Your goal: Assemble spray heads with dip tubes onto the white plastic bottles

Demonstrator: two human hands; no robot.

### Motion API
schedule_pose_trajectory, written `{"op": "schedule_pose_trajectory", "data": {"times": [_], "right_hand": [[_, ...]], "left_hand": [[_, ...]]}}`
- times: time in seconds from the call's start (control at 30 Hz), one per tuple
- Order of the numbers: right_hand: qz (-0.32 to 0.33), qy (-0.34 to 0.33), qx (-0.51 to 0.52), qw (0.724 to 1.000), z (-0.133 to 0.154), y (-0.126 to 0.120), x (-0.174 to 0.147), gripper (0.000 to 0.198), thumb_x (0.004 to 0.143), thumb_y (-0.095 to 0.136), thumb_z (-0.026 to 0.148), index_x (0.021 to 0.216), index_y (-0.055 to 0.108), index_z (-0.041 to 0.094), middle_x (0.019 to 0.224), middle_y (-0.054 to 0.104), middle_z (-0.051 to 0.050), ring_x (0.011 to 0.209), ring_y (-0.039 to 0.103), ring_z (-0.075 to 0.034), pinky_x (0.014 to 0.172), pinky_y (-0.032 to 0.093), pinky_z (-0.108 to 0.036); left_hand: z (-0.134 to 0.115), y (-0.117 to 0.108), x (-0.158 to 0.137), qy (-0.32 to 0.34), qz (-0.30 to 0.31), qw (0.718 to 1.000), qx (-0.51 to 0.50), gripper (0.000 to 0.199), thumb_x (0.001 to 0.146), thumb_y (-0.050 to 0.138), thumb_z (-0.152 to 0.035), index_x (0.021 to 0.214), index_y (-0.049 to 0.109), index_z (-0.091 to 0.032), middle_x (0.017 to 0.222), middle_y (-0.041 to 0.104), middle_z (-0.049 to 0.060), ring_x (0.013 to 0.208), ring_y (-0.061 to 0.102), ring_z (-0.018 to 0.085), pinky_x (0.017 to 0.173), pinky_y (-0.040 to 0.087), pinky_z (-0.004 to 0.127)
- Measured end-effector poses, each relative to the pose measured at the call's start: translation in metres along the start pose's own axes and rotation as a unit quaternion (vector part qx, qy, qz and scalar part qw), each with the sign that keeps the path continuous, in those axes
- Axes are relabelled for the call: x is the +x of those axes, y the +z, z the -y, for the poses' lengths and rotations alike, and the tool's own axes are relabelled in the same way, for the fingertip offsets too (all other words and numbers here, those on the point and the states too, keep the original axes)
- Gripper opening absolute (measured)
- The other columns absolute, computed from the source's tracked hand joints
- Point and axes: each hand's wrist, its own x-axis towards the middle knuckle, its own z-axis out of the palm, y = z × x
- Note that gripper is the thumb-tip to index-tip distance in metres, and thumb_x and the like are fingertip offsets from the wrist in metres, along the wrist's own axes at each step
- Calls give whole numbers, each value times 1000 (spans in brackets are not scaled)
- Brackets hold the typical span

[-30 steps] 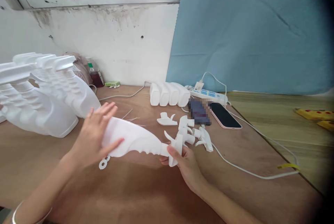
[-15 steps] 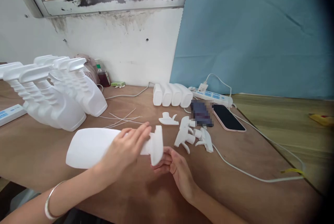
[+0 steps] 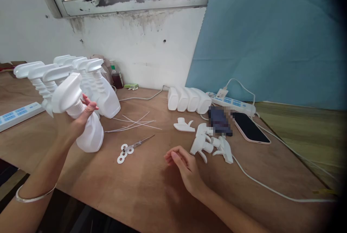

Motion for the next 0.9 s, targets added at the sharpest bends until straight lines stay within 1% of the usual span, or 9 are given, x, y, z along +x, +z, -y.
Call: {"op": "schedule_pose_trajectory", "data": {"times": [0.07, 0.13, 0.2, 0.3, 0.4, 0.5, 0.6, 0.7, 0.9], "right_hand": [[4, -90, -110, 990, -2, 8, 15, 18, 88, 43, 30, 83, 55, 17, 77, 61, -4, 73, 59, -16, 68, 48, -29], [9, -201, -204, 958, -6, 19, 35, 13, 86, 43, 23, 88, 55, 17, 86, 62, -6, 85, 58, -18, 78, 46, -31], [26, -264, -258, 929, -10, 32, 57, 13, 83, 44, 18, 91, 54, 17, 97, 61, -9, 97, 55, -18, 86, 43, -33], [60, -276, -289, 914, -17, 53, 89, 22, 81, 44, 14, 100, 54, 17, 107, 59, -8, 107, 50, -19, 93, 40, -33], [102, -276, -328, 898, -22, 69, 113, 29, 83, 44, 16, 110, 54, 16, 115, 58, -9, 117, 44, -20, 100, 34, -36], [144, -271, -369, 877, -27, 75, 126, 38, 87, 44, 30, 122, 49, 15, 131, 47, -11, 127, 33, -22, 106, 24, -42], [183, -264, -405, 856, -30, 74, 132, 44, 89, 40, 42, 126, 46, 19, 138, 38, -10, 130, 28, -25, 107, 19, -49], [205, -263, -428, 840, -30, 68, 131, 43, 90, 37, 44, 124, 49, 22, 137, 40, -9, 129, 30, -25, 106, 20, -49], [220, -273, -443, 825, -22, 42, 110, 38, 92, 35, 39, 125, 47, 22, 132, 47, -5, 125, 36, -20, 105, 24, -41]], "left_hand": [[9, -3, 5, -8, -4, 1000, -30, 24, 67, 68, -28, 75, 51, -13, 70, 50, -3, 59, 62, 13, 62, 50, 27], [14, -6, 7, 6, -6, 999, -53, 22, 67, 69, -25, 75, 52, -13, 72, 52, -1, 65, 63, 15, 62, 53, 28], [15, -9, 8, 28, -9, 997, -69, 23, 68, 68, -25, 82, 56, -12, 84, 59, 4, 79, 64, 20, 64, 56, 32], [16, -13, 8, 8, 9, 999, -32, 28, 72, 64, -30, 91, 61, -11, 109, 58, 11, 85, 64, 23, 74, 55, 38], [27, -15, 1, -35, 2, 999, -10, 53, 65, 71, -30, 111, 50, -14, 112, 59, 13, 85, 65, 24, 80, 52, 43], [48, -18, -13, -32, -23, 998, 39, 73, 58, 76, -31, 119, 38, -18, 114, 58, 11, 98, 60, 26, 84, 50, 44], [69, -20, -30, -3, -50, 991, 124, 76, 57, 75, -35, 121, 38, -18, 117, 53, 11, 104, 55, 26, 86, 47, 42], [79, -24, -38, 64, -73, 976, 195, 83, 57, 74, -37, 127, 33, -17, 122, 45, 14, 111, 47, 29, 88, 44, 43], [73, -26, -28, 160, -19, 915, 369, 74, 71, 64, -37, 131, 27, -13, 127, 36, 18, 119, 35, 34, 100, 29, 50]]}}
